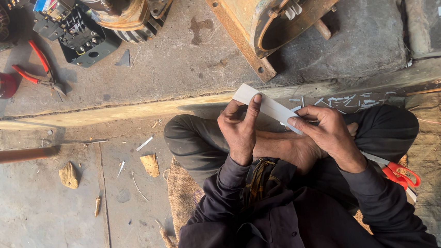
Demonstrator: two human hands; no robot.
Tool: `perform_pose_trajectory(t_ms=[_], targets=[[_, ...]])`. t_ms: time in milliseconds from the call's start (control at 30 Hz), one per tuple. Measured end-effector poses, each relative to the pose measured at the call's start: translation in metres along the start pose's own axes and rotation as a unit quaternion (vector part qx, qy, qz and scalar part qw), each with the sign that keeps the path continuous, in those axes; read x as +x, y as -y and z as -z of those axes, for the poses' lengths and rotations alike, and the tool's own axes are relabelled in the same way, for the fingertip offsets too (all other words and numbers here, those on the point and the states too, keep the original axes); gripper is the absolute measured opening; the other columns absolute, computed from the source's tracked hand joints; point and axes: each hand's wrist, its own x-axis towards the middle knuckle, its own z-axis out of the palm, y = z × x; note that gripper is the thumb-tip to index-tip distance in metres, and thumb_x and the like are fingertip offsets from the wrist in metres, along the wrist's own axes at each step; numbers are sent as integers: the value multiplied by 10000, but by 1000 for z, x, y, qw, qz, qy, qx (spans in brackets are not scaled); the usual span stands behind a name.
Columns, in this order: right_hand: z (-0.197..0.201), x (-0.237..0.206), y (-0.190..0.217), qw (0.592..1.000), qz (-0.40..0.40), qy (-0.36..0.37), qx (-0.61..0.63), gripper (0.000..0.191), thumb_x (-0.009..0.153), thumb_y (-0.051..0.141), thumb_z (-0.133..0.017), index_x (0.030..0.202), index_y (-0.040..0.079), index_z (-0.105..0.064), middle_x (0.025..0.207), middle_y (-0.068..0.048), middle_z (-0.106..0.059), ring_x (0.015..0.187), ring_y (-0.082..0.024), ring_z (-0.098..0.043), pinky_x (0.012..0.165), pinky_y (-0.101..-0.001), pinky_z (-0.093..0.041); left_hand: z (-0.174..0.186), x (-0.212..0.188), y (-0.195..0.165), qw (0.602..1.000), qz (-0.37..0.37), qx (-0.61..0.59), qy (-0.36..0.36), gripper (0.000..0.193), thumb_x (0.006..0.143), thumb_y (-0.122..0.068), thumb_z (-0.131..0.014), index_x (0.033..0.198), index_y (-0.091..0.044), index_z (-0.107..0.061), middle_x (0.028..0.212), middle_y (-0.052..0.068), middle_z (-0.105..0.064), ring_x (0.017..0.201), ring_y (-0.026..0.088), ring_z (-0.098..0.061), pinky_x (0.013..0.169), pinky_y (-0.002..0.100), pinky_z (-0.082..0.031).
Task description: The person sits on the floor and repeatedly cuts small pieces from a roll of white tape using red-handled scissors. They fold and measure the tape by hand, then cut it into short strips, placing the cut pieces on the floor beside them.
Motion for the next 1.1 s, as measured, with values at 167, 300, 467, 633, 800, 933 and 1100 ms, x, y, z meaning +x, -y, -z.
perform_pose_trajectory(t_ms=[167,300,467,633,800,933,1100], targets=[[6,-4,5,1000,-11,17,-13,253,901,229,-750,1008,2,-784,826,-92,-794,739,-124,-706,656,-272,-542,4,4,8,997,46,-62,-8,193,952,-161,-791,1059,-1,-777,939,19,-767,879,74,-655,852,244,-512],[10,-8,15,998,9,45,32,266,902,242,-738,999,-2,-784,869,-85,-801,814,-113,-718,732,-257,-551,12,7,18,990,106,-96,-10,213,953,-218,-786,994,-9,-780,869,11,-742,811,82,-637,796,253,-500],[9,-2,22,995,5,82,61,285,883,236,-747,1010,-16,-781,888,-94,-802,841,-110,-719,746,-265,-552,17,6,23,977,162,-141,-10,296,992,-272,-789,985,21,-749,877,36,-721,827,115,-625,808,283,-504],[14,2,14,996,-14,93,9,310,846,222,-765,1034,-23,-781,864,-106,-810,761,-133,-705,677,-286,-540,14,7,0,989,96,-103,-49,514,922,-333,-750,1326,-69,-571,1269,77,-613,1124,99,-624,989,310,-502],[17,10,-2,994,52,98,-13,322,836,205,-795,1053,-33,-772,913,-115,-814,831,-133,-751,749,-275,-580,15,-9,-38,982,-61,174,29,591,952,-378,-725,1374,-7,-542,1431,119,-535,1222,213,-531,1041,426,-426],[16,15,-5,991,74,108,-32,376,781,194,-816,1076,-33,-757,939,-129,-810,849,-138,-762,748,-290,-597,9,-3,-49,901,-102,295,301,435,931,-335,-754,1282,-86,-690,1303,77,-678,1134,279,-644,1007,428,-457],[21,15,-2,983,38,117,-135,322,763,200,-833,990,-19,-765,856,-153,-797,715,-171,-759,650,-319,-569,-2,7,-49,833,-220,357,362,308,919,-274,-755,1158,-84,-711,1097,74,-723,1084,272,-685,1108,445,-400]])
